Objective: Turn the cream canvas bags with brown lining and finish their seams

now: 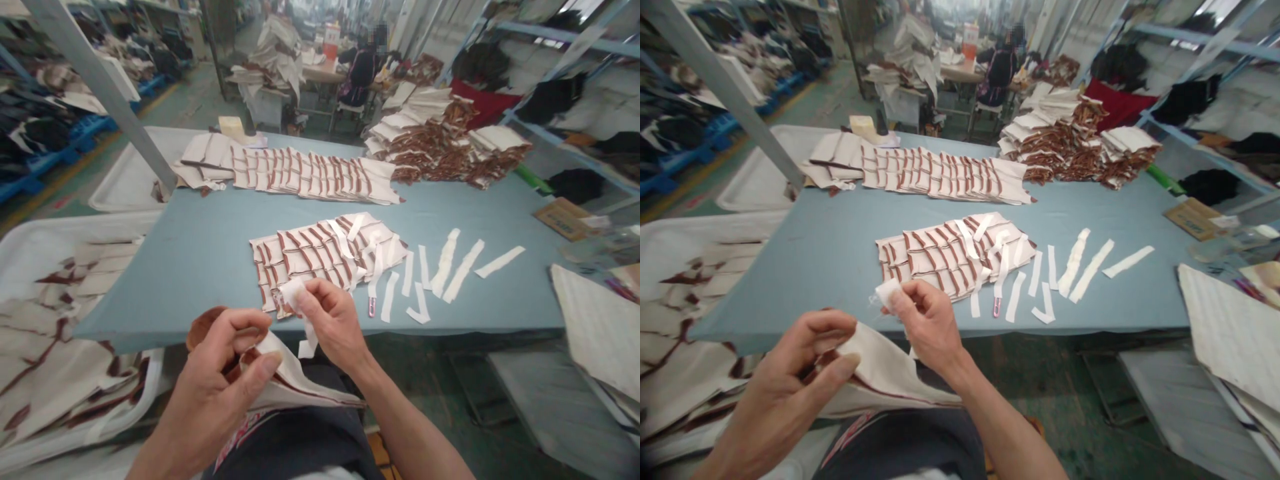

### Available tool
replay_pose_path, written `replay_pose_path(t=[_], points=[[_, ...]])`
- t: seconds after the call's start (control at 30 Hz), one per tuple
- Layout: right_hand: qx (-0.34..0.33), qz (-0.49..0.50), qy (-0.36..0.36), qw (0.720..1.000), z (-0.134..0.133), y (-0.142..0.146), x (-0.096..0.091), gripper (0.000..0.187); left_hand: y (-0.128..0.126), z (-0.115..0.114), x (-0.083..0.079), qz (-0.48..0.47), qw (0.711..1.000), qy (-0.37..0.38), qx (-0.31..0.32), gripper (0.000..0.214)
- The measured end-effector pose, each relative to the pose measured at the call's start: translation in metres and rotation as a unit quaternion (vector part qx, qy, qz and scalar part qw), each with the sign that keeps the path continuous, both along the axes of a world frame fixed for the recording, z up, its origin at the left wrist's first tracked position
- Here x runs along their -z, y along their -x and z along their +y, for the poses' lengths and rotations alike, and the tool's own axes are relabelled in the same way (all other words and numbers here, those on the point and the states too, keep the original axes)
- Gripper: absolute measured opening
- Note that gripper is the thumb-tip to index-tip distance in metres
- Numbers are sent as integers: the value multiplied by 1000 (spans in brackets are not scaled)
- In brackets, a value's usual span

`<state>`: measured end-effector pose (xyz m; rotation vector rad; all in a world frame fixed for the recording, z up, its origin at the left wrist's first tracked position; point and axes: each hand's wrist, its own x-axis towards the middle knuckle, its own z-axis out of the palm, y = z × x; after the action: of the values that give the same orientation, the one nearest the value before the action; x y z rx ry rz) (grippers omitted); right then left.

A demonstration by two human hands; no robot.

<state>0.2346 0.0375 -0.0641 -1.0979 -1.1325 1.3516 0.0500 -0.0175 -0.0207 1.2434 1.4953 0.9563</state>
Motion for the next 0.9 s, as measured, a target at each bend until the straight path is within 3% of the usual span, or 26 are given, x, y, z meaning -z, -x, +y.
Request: replay_pose_path(t=[0.17, 0.4, 0.73, 0.83, 0.9], points=[[-31, 39, 77, 996, -1, -2, 16, 60, 2, -10, -6, -84, 991, 103, -3, 40], [44, 15, 74, 996, -25, 11, 25, 53, 7, -4, 12, -73, 984, 156, 36, 35], [42, 5, 117, 992, -46, 19, 50, 62, 31, -8, 65, 73, 992, 68, 72, 35], [26, -3, 121, 992, -48, 20, 56, 63, 35, -12, 68, 66, 992, 60, 93, 37], [15, -8, 115, 993, -45, 16, 53, 62, 38, -9, 61, 58, 992, 47, 106, 37]])
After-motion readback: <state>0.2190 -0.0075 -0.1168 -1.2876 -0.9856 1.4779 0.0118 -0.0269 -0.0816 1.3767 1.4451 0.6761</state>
